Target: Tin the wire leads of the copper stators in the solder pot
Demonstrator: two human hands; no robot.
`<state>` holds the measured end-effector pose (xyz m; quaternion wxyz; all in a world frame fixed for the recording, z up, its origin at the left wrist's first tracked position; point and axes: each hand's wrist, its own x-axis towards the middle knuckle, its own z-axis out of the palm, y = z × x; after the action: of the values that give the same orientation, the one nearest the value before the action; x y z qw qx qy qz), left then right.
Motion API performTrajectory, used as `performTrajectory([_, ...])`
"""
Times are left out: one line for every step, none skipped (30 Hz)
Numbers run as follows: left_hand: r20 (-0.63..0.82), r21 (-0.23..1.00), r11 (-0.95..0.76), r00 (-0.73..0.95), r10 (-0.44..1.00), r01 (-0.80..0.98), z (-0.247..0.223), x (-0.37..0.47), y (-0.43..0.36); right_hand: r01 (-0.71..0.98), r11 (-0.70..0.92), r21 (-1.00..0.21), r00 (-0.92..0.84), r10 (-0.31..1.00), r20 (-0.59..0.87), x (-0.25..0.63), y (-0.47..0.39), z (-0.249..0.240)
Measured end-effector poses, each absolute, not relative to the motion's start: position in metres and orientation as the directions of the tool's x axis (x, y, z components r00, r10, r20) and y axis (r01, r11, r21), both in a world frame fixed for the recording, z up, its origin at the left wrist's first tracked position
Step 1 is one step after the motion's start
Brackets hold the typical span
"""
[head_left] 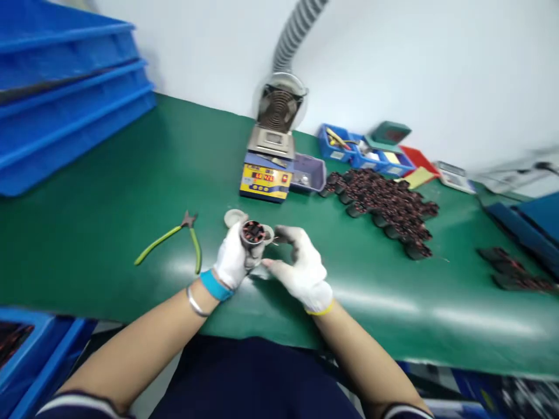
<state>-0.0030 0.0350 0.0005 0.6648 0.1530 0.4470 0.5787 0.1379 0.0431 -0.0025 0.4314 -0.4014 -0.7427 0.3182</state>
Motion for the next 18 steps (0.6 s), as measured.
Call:
performTrajectory([-0.426, 0.706, 0.279, -0.076, 0.901, -0.651, 0.000, -0.005, 0.036, 0.278, 0.490, -0.827, -0.317, 0.859, 0.402, 0.134, 0.045, -0.005])
performTrajectory([-0.432, 0.696, 0.264, -0.095, 0.897, -0.668, 0.000, -0.006, 0.035, 0.236, 0.509, -0.828, -0.314, 0.846, 0.430, 0.131, 0.045, -0.007])
performTrajectory([-0.435, 0.687, 0.251, -0.109, 0.894, -0.681, 0.000, -0.007, 0.034, 0.201, 0.527, -0.826, -0.297, 0.836, 0.461, 0.129, 0.044, -0.008])
performTrajectory([-0.437, 0.683, 0.249, -0.110, 0.893, -0.686, 0.000, -0.007, 0.031, 0.180, 0.533, -0.827, -0.274, 0.834, 0.478, 0.129, 0.043, -0.009])
performTrajectory([-0.443, 0.678, 0.263, -0.096, 0.892, -0.686, 0.001, -0.006, 0.029, 0.173, 0.524, -0.834, -0.257, 0.841, 0.475, 0.130, 0.042, -0.009])
performTrajectory([-0.454, 0.673, 0.286, -0.076, 0.888, -0.682, 0.002, -0.005, 0.027, 0.178, 0.503, -0.846, -0.249, 0.854, 0.456, 0.131, 0.041, -0.009])
performTrajectory([-0.469, 0.669, 0.312, -0.058, 0.881, -0.675, 0.003, -0.004, 0.025, 0.187, 0.485, -0.854, -0.247, 0.865, 0.437, 0.133, 0.041, -0.009])
performTrajectory([-0.485, 0.667, 0.335, -0.048, 0.873, -0.666, 0.003, -0.003, 0.024, 0.198, 0.476, -0.857, -0.262, 0.868, 0.422, 0.135, 0.041, -0.009])
performTrajectory([-0.501, 0.665, 0.353, -0.042, 0.864, -0.658, 0.004, -0.002, 0.024, 0.205, 0.490, -0.847, -0.289, 0.857, 0.426, 0.137, 0.042, -0.009])
performTrajectory([-0.511, 0.663, 0.368, -0.036, 0.859, -0.652, 0.004, -0.001, 0.023, 0.207, 0.524, -0.826, -0.327, 0.833, 0.446, 0.139, 0.043, -0.009])
performTrajectory([-0.516, 0.662, 0.378, -0.027, 0.856, -0.647, 0.005, -0.001, 0.024, 0.205, 0.568, -0.797, -0.365, 0.800, 0.476, 0.141, 0.045, -0.009])
performTrajectory([-0.517, 0.661, 0.385, -0.018, 0.856, -0.644, 0.005, -0.001, 0.024, 0.203, 0.612, -0.765, -0.397, 0.765, 0.507, 0.142, 0.046, -0.009])
performTrajectory([-0.517, 0.660, 0.397, -0.003, 0.856, -0.638, 0.005, -0.001, 0.024, 0.201, 0.645, -0.737, -0.418, 0.737, 0.531, 0.143, 0.047, -0.009])
performTrajectory([-0.515, 0.660, 0.412, 0.020, 0.857, -0.628, 0.005, -0.002, 0.023, 0.202, 0.665, -0.719, -0.427, 0.720, 0.547, 0.144, 0.048, -0.009])
performTrajectory([-0.511, 0.663, 0.430, 0.050, 0.858, -0.612, 0.005, -0.002, 0.023, 0.198, 0.678, -0.708, -0.425, 0.710, 0.561, 0.144, 0.048, -0.009])
performTrajectory([-0.503, 0.681, 0.443, 0.068, 0.862, -0.582, 0.006, -0.003, 0.022, 0.192, 0.684, -0.703, -0.420, 0.705, 0.571, 0.144, 0.048, -0.007])
performTrajectory([-0.491, 0.716, 0.445, 0.066, 0.869, -0.538, 0.008, -0.005, 0.020, 0.180, 0.687, -0.704, -0.413, 0.702, 0.580, 0.144, 0.048, -0.005])
performTrajectory([-0.474, 0.756, 0.438, 0.054, 0.879, -0.487, 0.011, -0.007, 0.019, 0.164, 0.685, -0.710, -0.406, 0.703, 0.584, 0.145, 0.047, -0.001])
